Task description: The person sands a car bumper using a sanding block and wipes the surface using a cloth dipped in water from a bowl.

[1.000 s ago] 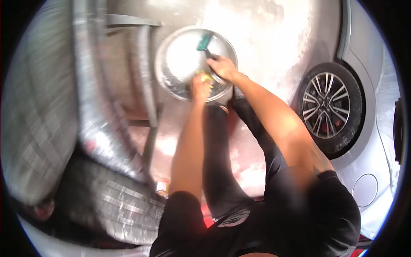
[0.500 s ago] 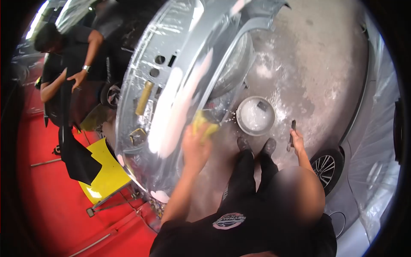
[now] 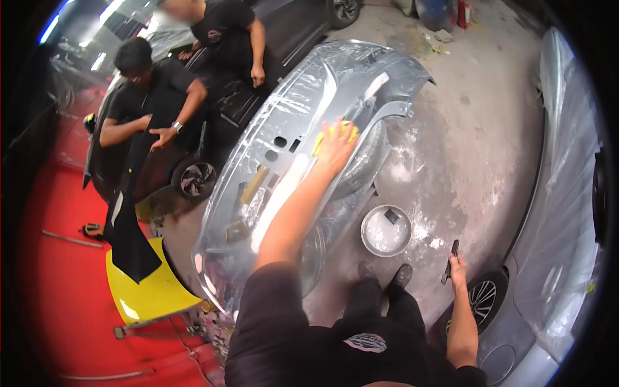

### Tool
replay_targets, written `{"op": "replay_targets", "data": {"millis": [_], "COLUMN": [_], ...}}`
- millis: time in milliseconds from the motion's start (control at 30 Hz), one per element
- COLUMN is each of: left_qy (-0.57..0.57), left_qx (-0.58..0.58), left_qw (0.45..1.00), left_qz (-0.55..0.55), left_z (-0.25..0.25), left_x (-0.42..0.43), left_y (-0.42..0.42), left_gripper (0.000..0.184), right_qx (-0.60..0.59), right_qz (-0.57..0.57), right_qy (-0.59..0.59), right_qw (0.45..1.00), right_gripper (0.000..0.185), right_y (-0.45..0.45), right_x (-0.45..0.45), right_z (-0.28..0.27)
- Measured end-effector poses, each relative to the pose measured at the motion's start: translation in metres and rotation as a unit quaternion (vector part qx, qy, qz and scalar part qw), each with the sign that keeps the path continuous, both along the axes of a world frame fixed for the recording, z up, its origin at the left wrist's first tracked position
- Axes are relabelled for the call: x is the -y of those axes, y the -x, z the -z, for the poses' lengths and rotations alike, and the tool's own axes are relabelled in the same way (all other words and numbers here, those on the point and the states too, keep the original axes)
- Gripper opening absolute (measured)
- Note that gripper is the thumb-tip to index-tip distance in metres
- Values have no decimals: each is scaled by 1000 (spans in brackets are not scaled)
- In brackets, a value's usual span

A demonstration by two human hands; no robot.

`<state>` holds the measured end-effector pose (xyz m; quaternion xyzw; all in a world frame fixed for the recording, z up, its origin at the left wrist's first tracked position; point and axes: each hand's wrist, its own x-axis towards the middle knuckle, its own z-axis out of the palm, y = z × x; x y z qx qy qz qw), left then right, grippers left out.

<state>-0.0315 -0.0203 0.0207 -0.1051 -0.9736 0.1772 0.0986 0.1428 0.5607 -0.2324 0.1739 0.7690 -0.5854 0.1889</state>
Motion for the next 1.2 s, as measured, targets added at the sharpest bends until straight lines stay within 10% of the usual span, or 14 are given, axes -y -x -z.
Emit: {"op": "replay_targets", "data": {"millis": [433, 700, 1200], "left_qy": [-58, -137, -271], "left_qx": [-5, 53, -168], "left_qw": [998, 980, 931], "left_qz": [-5, -136, -175], "left_z": [-5, -49, -23], "left_x": [39, 59, 132], "left_y": [-252, -431, -394], "left_gripper": [46, 61, 35], "right_qx": [10, 38, -224], "right_qz": [-110, -130, -118], "right_qy": [7, 50, 40], "right_qw": [994, 990, 967], "right_gripper": [62, 82, 98], "right_y": [7, 1, -85], "right_x": [45, 157, 466], "right_z": [38, -51, -220]}}
